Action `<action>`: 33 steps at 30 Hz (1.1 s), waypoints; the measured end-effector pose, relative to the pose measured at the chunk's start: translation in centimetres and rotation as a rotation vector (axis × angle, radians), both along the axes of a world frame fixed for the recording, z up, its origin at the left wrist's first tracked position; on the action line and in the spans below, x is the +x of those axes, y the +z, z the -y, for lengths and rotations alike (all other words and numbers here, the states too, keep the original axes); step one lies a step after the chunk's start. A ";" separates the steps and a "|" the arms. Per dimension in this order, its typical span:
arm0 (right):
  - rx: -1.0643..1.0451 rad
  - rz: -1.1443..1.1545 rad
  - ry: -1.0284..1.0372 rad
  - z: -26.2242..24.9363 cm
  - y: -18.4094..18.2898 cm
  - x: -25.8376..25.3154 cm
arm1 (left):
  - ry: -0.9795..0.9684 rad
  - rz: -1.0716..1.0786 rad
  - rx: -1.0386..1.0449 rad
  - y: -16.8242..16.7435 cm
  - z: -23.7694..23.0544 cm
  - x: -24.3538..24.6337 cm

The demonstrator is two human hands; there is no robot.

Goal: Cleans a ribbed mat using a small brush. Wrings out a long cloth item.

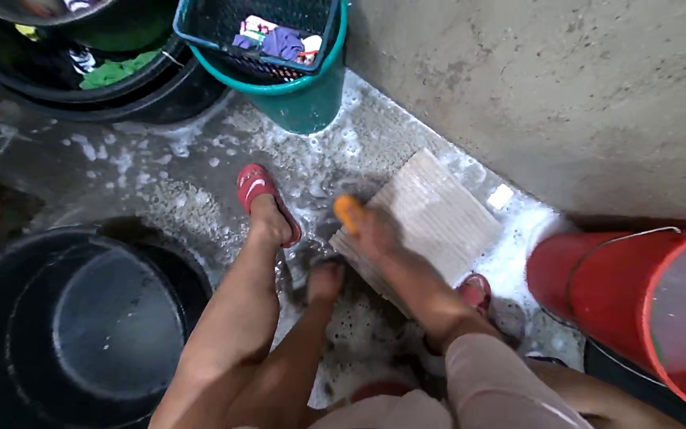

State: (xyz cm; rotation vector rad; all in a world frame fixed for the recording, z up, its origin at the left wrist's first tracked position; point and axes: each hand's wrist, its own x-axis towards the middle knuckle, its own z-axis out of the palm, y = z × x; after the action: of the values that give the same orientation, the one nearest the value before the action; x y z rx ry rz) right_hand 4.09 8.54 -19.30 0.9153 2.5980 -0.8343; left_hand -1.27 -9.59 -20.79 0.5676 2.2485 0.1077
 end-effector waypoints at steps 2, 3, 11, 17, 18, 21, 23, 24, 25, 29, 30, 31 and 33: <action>-0.109 0.058 0.242 3.7 -1.1 -0.1 | 0.189 -0.085 0.143 -0.2 -1.0 -1.7; -0.122 0.074 0.316 3.5 -1.5 0.1 | 0.200 -0.100 0.174 -0.4 -1.8 -2.3; 0.182 0.234 -0.500 -18.4 -2.6 10.2 | -0.112 -0.012 -0.044 -2.1 -6.5 -5.1; -0.004 -0.122 -0.607 -9.5 -0.5 3.5 | -0.205 0.003 -0.055 -0.9 -8.3 -5.9; -0.072 -0.101 -0.426 -6.8 -0.7 1.4 | -0.217 0.047 -0.073 0.1 -8.6 -5.8; -0.091 0.033 -0.103 -4.8 -0.6 0.1 | -0.206 0.083 -0.091 2.4 -7.9 -5.5; -0.064 0.098 -0.175 -7.5 -0.3 4.6 | -0.189 0.080 -0.107 3.1 -6.5 -5.1; -0.034 0.112 -0.285 -9.1 -0.8 8.4 | -0.184 0.081 -0.106 3.1 -5.8 -4.9; 0.006 0.137 -0.442 -10.8 -1.1 12.5 | -0.175 0.083 -0.101 3.1 -5.4 -4.7; 0.102 0.345 -0.998 -13.8 -1.4 24.2 | -0.210 0.065 -0.129 4.0 -5.1 -3.0; 0.098 0.326 -1.060 -13.3 -1.3 23.8 | -0.202 0.083 -0.120 4.4 -5.1 -2.6; 0.102 0.254 -1.070 -12.1 -1.0 22.1 | -0.173 0.109 -0.088 4.8 -4.9 -2.2; 0.062 -0.007 -0.926 -7.6 1.1 15.7 | -0.112 0.147 -0.014 5.6 -4.5 -1.8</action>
State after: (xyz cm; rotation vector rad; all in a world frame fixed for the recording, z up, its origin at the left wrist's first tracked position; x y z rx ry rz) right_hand 19.76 16.11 -18.19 2.1829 2.1320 -0.9247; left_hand -3.08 -5.06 -15.20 0.6557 2.0692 0.0748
